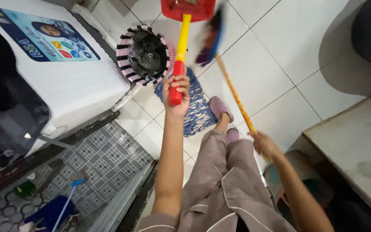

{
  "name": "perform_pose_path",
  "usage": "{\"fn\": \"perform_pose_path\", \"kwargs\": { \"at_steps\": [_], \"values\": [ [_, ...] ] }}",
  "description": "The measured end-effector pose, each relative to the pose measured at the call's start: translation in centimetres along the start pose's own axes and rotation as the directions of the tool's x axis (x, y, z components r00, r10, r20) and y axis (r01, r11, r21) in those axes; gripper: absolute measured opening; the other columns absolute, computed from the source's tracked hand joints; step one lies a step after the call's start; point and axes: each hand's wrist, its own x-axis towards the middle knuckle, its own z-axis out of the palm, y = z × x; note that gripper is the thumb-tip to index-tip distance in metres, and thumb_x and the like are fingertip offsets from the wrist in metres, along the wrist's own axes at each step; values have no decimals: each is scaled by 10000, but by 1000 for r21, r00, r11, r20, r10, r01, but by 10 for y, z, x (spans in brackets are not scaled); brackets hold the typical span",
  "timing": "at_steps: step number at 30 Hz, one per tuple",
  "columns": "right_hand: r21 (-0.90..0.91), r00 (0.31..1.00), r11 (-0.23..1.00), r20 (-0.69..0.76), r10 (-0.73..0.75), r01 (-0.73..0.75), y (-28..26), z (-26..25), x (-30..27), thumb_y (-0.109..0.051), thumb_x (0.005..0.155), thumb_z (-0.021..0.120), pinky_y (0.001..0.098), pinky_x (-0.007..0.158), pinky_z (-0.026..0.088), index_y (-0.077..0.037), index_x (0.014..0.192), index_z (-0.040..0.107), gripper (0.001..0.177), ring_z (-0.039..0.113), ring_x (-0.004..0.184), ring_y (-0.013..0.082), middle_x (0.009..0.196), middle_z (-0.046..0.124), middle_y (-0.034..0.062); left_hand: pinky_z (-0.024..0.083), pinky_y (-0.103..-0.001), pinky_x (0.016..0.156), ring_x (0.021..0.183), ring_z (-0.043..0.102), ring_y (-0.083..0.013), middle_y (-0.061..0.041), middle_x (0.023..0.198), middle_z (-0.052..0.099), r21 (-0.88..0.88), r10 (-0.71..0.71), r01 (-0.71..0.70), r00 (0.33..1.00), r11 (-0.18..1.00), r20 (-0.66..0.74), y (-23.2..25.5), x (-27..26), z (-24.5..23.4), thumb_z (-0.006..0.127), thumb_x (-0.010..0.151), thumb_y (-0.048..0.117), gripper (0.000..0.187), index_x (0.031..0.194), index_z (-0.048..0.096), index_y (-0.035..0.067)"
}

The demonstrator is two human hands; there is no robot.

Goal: The person sweeps a tiled floor with a broom and dustpan, moving a chair to clean underneath it. A small white dog enters the scene and interacts with the person while they continue sweeping.

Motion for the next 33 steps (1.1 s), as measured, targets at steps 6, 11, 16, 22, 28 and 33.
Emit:
{"fn": "perform_pose_path", "kwargs": {
  "at_steps": [6, 11, 16, 22, 28, 33],
  "values": [
    [-384, 989, 923, -134, -64, 8, -94, -64, 67, -264, 998, 620, 311, 432, 432, -95, 1356, 597, 396, 507, 515, 146, 673, 602, 68, 595, -321, 777, 843, 621, -128, -70, 1028, 526, -29, 9, -8, 1000, 1000, 12, 29, 13, 25, 535, 1015, 105, 548, 1503, 349, -59],
    [-580, 861, 814, -428, -274, -29, -130, -102, 41, -183, 1012, 653, 373, 459, 473, -159, 1437, 523, 444, 563, 570, 194, 766, 626, 115, 592, -319, 774, 830, 620, -123, -63, 1018, 531, -58, 35, -36, 999, 998, -18, 44, 11, 33, 540, 1015, 105, 546, 1506, 353, -40],
    [-585, 919, 811, -318, -233, 3, -130, -65, 27, -123, 919, 616, 386, 407, 482, -200, 1460, 349, 609, 580, 504, 219, 754, 641, 90, 590, -313, 761, 838, 612, -127, -67, 1017, 529, -55, 133, -132, 991, 990, 11, 42, 30, 16, 541, 1011, 101, 543, 1507, 367, -39],
    [2, 902, 953, 319, -289, 305, -147, -8, 108, -62, 970, 619, 249, 441, 468, -164, 1459, 516, 510, 556, 567, 65, 989, 587, 2, 591, -310, 778, 834, 617, -117, -52, 1023, 536, -88, 102, -101, 995, 991, 5, 45, 74, 6, 557, 1001, 117, 493, 1454, 415, -19],
    [-183, 983, 982, -171, -69, 38, -227, -65, 126, -120, 1030, 612, 308, 449, 418, -168, 1508, 521, 489, 494, 561, 143, 848, 605, 132, 589, -316, 757, 835, 604, -125, -70, 1027, 531, -78, 97, -99, 995, 992, -30, 42, 113, 34, 543, 1009, 110, 540, 1503, 396, -50],
    [-644, 906, 760, -367, -211, -84, -284, -69, 36, -180, 991, 631, 387, 476, 502, -151, 1539, 401, 595, 598, 589, 215, 796, 657, 166, 582, -304, 736, 823, 602, -114, -69, 1027, 533, -129, 79, -81, 997, 988, -26, 27, 126, 50, 545, 1001, 103, 556, 1517, 369, -9]
  ]
}}
